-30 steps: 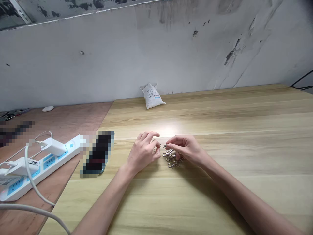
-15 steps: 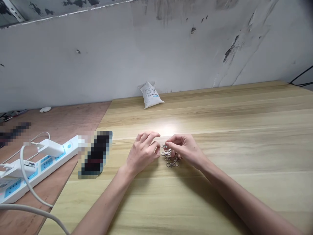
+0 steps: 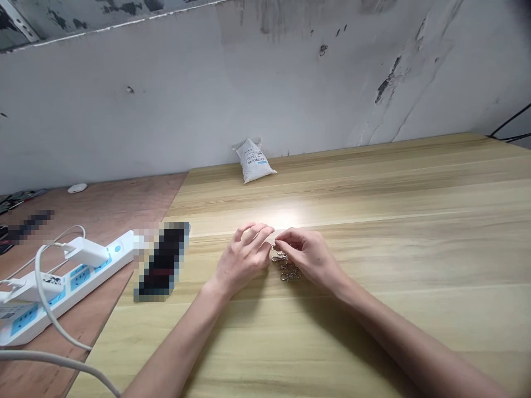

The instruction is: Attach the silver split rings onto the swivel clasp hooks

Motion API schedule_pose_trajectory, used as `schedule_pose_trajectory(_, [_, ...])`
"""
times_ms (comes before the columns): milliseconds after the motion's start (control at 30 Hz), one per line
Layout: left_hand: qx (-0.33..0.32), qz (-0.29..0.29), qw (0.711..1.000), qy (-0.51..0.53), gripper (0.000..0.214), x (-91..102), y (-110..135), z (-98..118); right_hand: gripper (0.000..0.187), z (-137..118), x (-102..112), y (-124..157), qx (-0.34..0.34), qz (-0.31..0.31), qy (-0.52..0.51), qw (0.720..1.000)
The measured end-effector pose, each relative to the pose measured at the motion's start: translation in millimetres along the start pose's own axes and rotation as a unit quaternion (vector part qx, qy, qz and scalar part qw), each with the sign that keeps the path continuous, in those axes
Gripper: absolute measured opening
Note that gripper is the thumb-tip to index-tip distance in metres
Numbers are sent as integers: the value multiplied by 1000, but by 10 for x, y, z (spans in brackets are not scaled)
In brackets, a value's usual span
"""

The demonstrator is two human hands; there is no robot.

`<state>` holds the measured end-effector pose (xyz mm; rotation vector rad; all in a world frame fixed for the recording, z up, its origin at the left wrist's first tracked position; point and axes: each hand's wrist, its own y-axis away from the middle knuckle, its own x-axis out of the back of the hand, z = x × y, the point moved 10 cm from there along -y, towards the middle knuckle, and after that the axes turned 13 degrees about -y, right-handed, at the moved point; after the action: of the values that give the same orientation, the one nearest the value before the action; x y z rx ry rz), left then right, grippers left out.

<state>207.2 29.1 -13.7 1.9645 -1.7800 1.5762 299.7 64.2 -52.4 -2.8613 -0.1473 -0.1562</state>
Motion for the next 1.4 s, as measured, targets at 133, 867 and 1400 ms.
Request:
schedule_pose_trajectory(133, [-16,-8,1000,12,13,-17,6,48,15,-13,18,-7,18,24,3,1000])
schedule_pose_trajectory(867, [101,-43,993,35,9,-125,56,-285,71,-347,-126,77,196,-21,404,893])
schedule_pose_trajectory(1400, [153,-102,980,80,3,-265,91,-240,19,-314,-240,135,204,26,422,883])
